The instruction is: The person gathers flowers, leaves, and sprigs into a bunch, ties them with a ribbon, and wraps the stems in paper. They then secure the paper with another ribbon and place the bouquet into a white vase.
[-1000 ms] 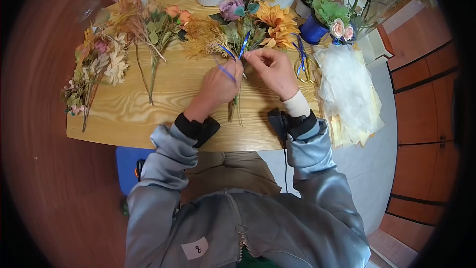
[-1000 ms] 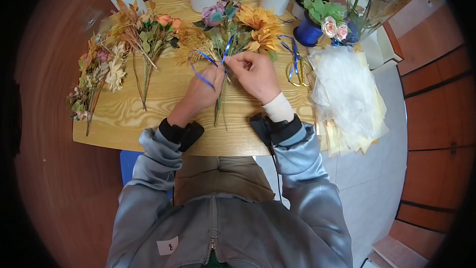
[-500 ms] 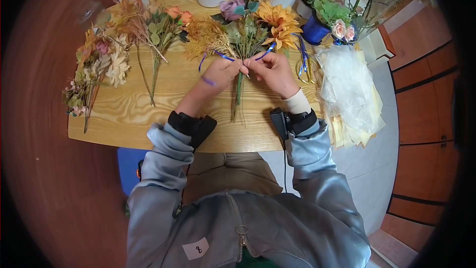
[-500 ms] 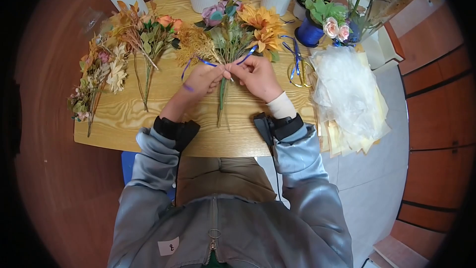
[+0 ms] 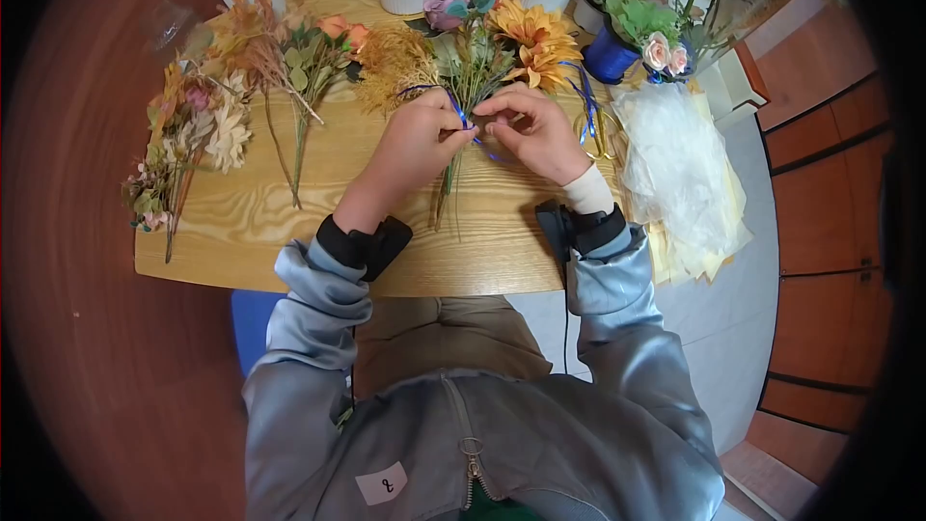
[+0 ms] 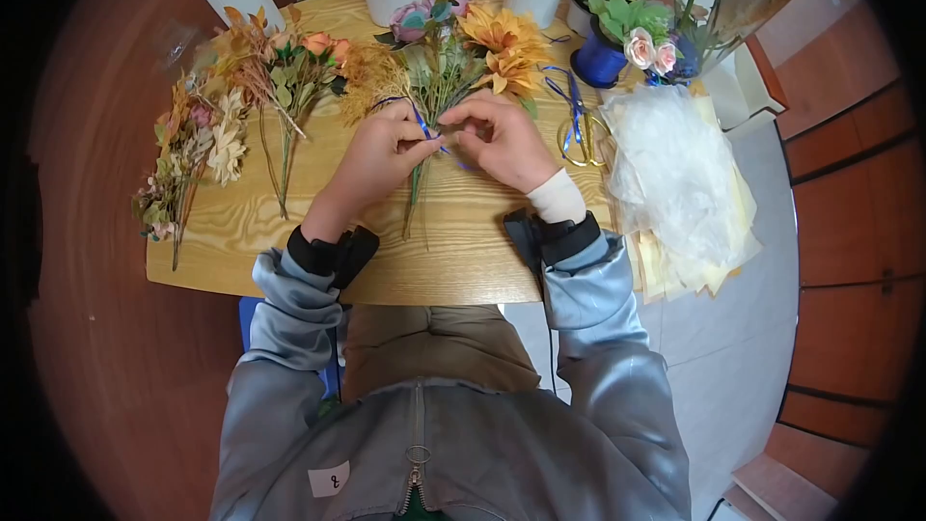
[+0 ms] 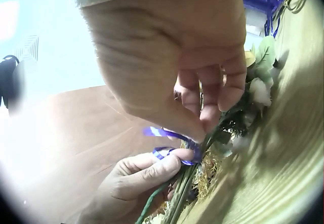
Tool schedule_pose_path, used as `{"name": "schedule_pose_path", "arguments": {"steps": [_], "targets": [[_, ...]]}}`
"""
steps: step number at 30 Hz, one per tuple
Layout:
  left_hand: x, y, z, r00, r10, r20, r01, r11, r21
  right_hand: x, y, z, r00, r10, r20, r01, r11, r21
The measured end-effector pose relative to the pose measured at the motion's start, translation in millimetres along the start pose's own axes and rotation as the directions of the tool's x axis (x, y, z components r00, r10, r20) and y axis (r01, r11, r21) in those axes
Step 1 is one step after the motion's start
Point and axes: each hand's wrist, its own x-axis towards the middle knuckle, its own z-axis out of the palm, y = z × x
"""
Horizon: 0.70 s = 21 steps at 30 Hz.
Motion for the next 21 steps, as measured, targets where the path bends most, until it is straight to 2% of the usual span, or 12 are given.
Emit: {"name": "schedule_pose_path", "arguments": {"steps": [1, 5, 7, 8, 10, 14, 16, 21], "targets": [[1, 3, -1, 0.995, 0.102, -0.010, -0.102, 0.993, 0.052, 2, -3, 2, 0.999, 0.036, -0.006, -0.035, 0.998, 0.052], [2, 7, -3, 0.991, 0.135, -0.008, -0.133, 0.985, 0.108, 6, 1, 8, 1.000, -0.020, 0.005, 0.020, 1.000, 0.019], [0, 5, -4, 0.985, 0.168, -0.044, -0.159, 0.974, 0.163, 7, -1, 7, 0.994, 0.042, 0.098, -0.053, 0.992, 0.113], [-1, 6, -4, 0.985, 0.168, -0.042, -0.160, 0.974, 0.163, 7, 1, 9, 0.994, 0.043, 0.096, -0.054, 0.992, 0.114], [-3, 6, -4, 0.986, 0.149, -0.075, -0.132, 0.972, 0.196, 8, 6, 12, 0.983, 0.132, 0.124, -0.161, 0.949, 0.269], [-3, 6, -1, 0.977, 0.167, -0.130, -0.136, 0.966, 0.222, 13, 6, 11, 0.978, 0.157, 0.139, -0.195, 0.925, 0.325], [-4, 3, 1, 0.958, 0.194, -0.213, -0.153, 0.969, 0.192, 16, 3, 8, 0.944, 0.219, 0.246, -0.304, 0.864, 0.402], [-5, 0, 0, 0.963, 0.161, -0.216, -0.126, 0.977, 0.171, 26, 9, 3, 0.917, 0.188, 0.353, -0.333, 0.846, 0.415]]}}
